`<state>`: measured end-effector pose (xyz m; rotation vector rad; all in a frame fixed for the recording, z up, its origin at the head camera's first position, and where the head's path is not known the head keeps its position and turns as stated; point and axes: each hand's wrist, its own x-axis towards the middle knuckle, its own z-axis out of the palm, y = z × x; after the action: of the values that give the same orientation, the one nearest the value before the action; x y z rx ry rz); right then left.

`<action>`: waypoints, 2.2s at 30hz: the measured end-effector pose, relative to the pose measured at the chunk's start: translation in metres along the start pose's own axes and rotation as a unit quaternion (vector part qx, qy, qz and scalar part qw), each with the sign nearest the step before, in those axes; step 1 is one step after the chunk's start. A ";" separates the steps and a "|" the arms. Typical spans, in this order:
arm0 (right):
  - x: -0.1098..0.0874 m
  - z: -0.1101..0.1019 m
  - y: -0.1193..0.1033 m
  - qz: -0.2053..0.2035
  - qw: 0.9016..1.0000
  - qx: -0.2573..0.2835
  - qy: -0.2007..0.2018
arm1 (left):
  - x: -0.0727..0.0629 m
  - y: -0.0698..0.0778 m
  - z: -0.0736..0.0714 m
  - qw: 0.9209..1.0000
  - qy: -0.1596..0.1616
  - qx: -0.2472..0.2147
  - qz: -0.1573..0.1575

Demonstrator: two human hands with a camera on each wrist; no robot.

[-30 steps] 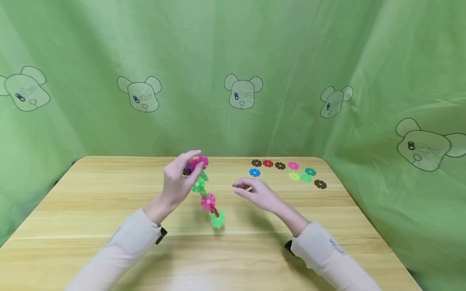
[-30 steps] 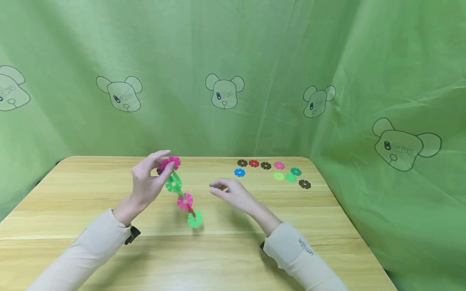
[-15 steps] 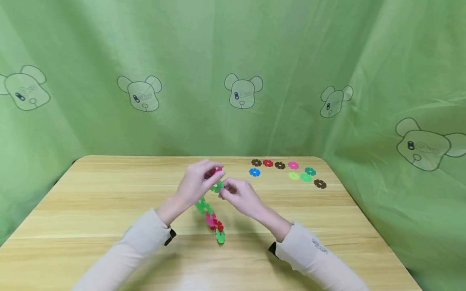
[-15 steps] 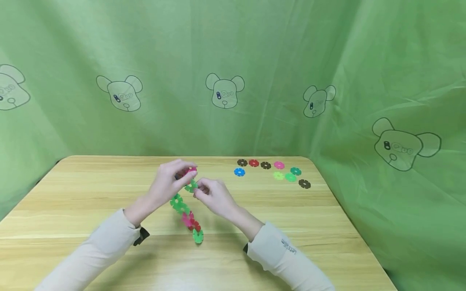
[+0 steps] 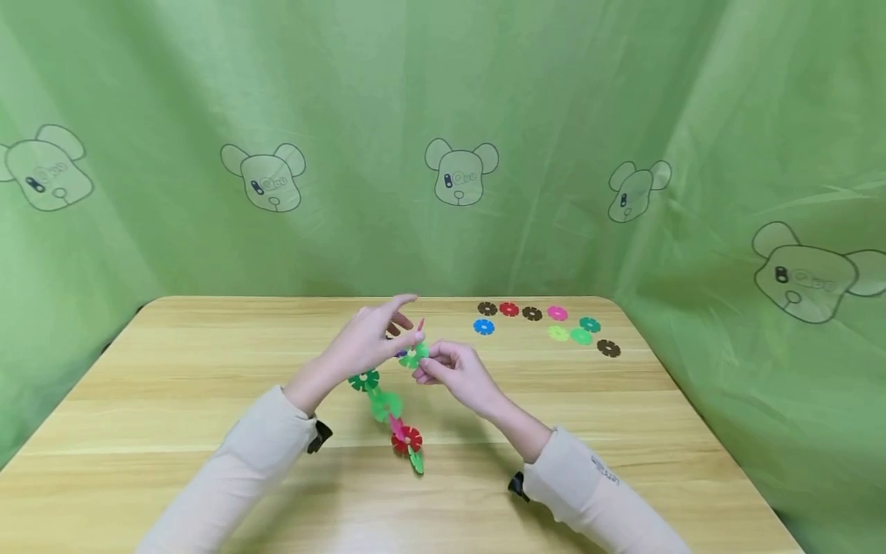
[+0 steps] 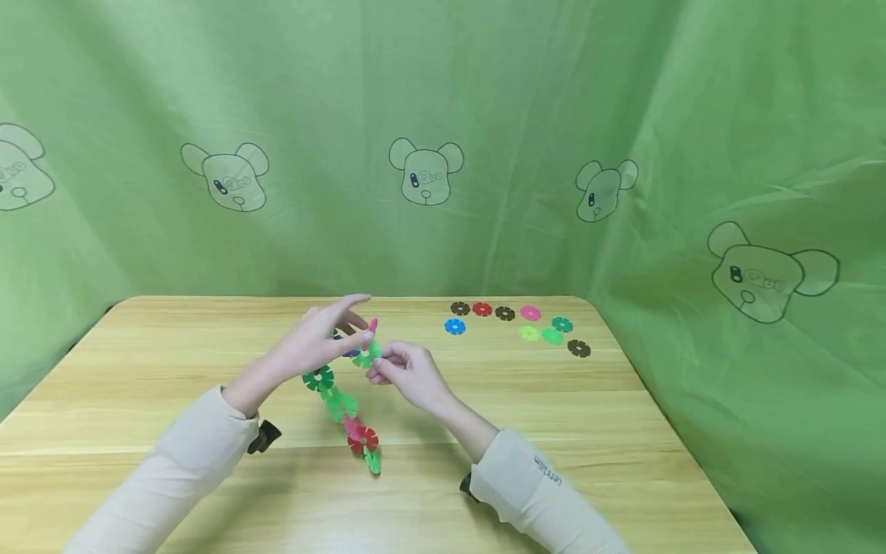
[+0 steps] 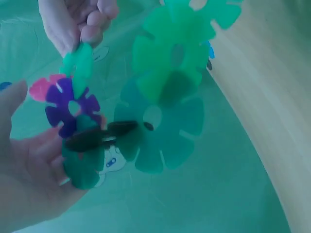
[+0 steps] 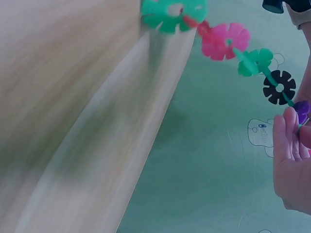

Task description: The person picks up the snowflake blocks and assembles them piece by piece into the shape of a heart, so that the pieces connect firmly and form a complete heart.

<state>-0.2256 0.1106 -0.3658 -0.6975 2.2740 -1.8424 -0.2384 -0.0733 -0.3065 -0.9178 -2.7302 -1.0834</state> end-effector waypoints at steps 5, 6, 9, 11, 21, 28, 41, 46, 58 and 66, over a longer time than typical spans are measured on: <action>-0.003 0.001 0.001 0.009 0.999 0.030 -0.009 | 0.005 -0.004 -0.008 0.998 -0.063 -0.012 0.017; -0.003 0.001 0.001 0.010 0.999 0.035 -0.008 | 0.006 -0.004 -0.009 0.997 -0.074 -0.005 0.025; -0.003 0.004 0.001 0.015 0.999 0.047 0.001 | 0.008 -0.003 -0.008 0.995 -0.088 0.020 0.047; -0.003 0.005 0.002 0.014 0.999 0.051 0.008 | 0.009 -0.003 -0.006 0.994 -0.086 0.035 0.057; 0.000 0.008 0.003 0.016 0.998 0.055 0.036 | 0.007 -0.001 0.000 0.992 -0.036 0.097 0.069; 0.006 0.009 0.001 0.010 0.996 0.056 0.065 | 0.005 0.002 0.005 0.973 0.045 0.196 0.109; 0.014 0.012 0.005 -0.007 0.996 0.068 0.058 | 0.001 -0.006 0.030 0.929 0.218 0.225 0.198; 0.015 0.002 0.009 -0.020 0.998 0.049 0.023 | 0.000 -0.015 0.030 0.933 0.232 0.167 0.220; 0.044 -0.095 0.085 0.156 0.968 -0.180 0.079 | -0.004 -0.022 0.024 0.935 0.250 0.139 0.209; 0.047 -0.130 0.116 0.235 0.939 -0.253 0.000 | -0.005 -0.022 0.027 0.930 0.256 0.141 0.224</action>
<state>-0.3480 0.2234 -0.4362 -0.1644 2.6377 -1.0554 -0.2419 -0.0712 -0.3412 -0.9738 -2.0420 -0.6946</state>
